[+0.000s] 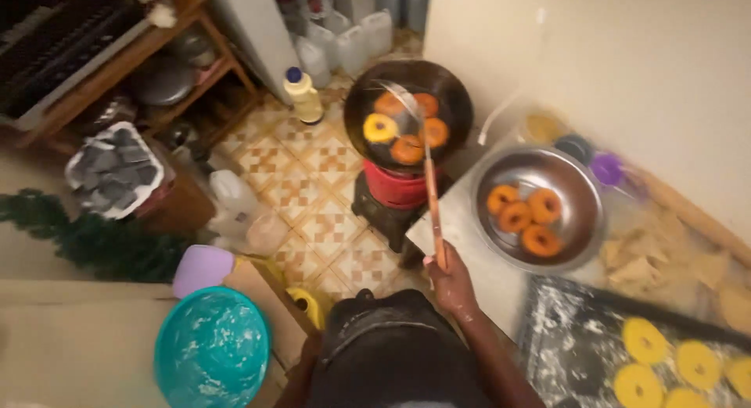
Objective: Frying doughnuts in a pan of hot oil, flipping them for even cooking, and removing them to a bowl using a wooden stick and a skimmer.
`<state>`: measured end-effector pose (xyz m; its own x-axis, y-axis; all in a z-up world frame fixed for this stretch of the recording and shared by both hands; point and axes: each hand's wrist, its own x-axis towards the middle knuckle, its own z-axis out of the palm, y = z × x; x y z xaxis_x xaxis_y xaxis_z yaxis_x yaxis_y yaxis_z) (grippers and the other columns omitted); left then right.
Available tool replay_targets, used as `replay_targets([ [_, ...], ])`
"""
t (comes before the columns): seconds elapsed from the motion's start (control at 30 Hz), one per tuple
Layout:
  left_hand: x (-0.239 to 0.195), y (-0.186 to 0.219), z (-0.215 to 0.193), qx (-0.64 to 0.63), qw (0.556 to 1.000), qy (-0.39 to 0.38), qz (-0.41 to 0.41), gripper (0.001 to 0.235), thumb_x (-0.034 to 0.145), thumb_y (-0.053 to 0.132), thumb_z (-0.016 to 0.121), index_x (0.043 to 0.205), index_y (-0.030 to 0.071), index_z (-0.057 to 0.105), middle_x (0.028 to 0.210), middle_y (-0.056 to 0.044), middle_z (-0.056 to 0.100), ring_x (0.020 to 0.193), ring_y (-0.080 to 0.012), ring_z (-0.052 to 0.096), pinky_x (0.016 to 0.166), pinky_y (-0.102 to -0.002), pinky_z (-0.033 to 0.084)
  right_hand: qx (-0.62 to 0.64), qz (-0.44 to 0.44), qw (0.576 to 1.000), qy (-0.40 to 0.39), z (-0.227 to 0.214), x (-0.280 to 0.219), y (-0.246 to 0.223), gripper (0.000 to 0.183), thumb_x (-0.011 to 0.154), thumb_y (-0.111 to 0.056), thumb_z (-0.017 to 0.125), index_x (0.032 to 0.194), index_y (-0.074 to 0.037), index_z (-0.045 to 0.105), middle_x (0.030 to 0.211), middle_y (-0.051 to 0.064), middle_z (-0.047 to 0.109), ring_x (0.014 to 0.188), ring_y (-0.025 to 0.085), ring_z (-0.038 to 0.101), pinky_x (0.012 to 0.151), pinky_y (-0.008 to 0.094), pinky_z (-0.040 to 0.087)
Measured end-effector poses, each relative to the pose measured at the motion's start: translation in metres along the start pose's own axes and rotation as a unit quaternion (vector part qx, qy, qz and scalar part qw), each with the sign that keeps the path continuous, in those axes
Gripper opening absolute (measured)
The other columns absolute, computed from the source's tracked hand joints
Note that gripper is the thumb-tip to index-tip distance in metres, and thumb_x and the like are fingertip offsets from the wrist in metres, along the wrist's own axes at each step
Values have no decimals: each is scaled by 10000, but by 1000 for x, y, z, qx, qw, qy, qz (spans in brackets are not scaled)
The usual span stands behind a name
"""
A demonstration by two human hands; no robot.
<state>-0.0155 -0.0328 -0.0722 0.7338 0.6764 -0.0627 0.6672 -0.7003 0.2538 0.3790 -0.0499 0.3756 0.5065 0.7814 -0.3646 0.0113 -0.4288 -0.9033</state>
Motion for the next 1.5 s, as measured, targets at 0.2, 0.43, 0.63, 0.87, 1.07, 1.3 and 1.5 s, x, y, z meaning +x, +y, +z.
replay_targets([
  [0.2, -11, 11, -16, -198, 882, -252, -345, 469, 705, 522, 448, 893, 166, 689, 914, -166, 650, 897, -302, 637, 749, -405, 488, -160, 1, 987, 5, 1, 34, -25, 227, 771, -296, 457, 865, -91, 478, 781, 50, 496, 692, 199, 491, 618, 363, 375],
  [0.43, -17, 14, -3, -88, 968, -173, -157, 289, 731, 348, 534, 710, 90, 661, 693, -98, 635, 654, -271, 641, 556, -393, 500, -202, 17, 979, 8, -3, 68, -21, 195, 801, -273, 474, 851, -85, 464, 789, 66, 491, 705, 220, 484, 642, 378, 362],
  [0.63, 7, 31, -43, -91, 954, -238, -158, 283, 731, 353, 528, 625, 103, 607, 649, -38, 621, 588, -178, 595, 530, -330, 449, -205, 20, 978, -14, -12, 82, -19, 222, 805, -321, 502, 786, -125, 401, 714, 16, 430, 643, 174, 425, 607, 354, 321],
  [0.87, 34, 36, -66, -99, 935, -267, -212, 335, 789, 361, 483, 864, 83, 656, 873, -131, 630, 819, -297, 642, 679, -415, 513, -98, 106, 988, -57, -19, 79, -46, 109, 832, -192, 463, 803, -92, 430, 685, 63, 452, 532, 168, 412, 498, 302, 343],
  [1.07, 42, 44, -84, -163, 942, -214, -201, 347, 797, 362, 503, 763, 53, 660, 777, -99, 663, 703, -197, 665, 628, -322, 503, -56, 103, 992, -52, -20, 76, -52, 77, 858, -162, 482, 838, -105, 435, 695, 38, 404, 598, 154, 400, 501, 286, 338],
  [1.3, 21, 33, -55, -136, 939, -226, -222, 359, 759, 402, 472, 798, 91, 647, 838, -121, 648, 798, -289, 646, 644, -405, 489, -78, 126, 988, -48, -26, 44, -80, 101, 848, -164, 453, 907, -84, 467, 746, 43, 418, 631, 161, 409, 532, 296, 362],
  [1.5, 14, 35, -51, -105, 931, -270, -221, 348, 783, 401, 517, 848, 96, 671, 810, -91, 668, 724, -244, 667, 612, -371, 502, -41, 91, 993, -68, -34, 40, -59, 166, 845, -194, 501, 770, -130, 367, 701, 4, 333, 580, 127, 344, 496, 271, 320],
])
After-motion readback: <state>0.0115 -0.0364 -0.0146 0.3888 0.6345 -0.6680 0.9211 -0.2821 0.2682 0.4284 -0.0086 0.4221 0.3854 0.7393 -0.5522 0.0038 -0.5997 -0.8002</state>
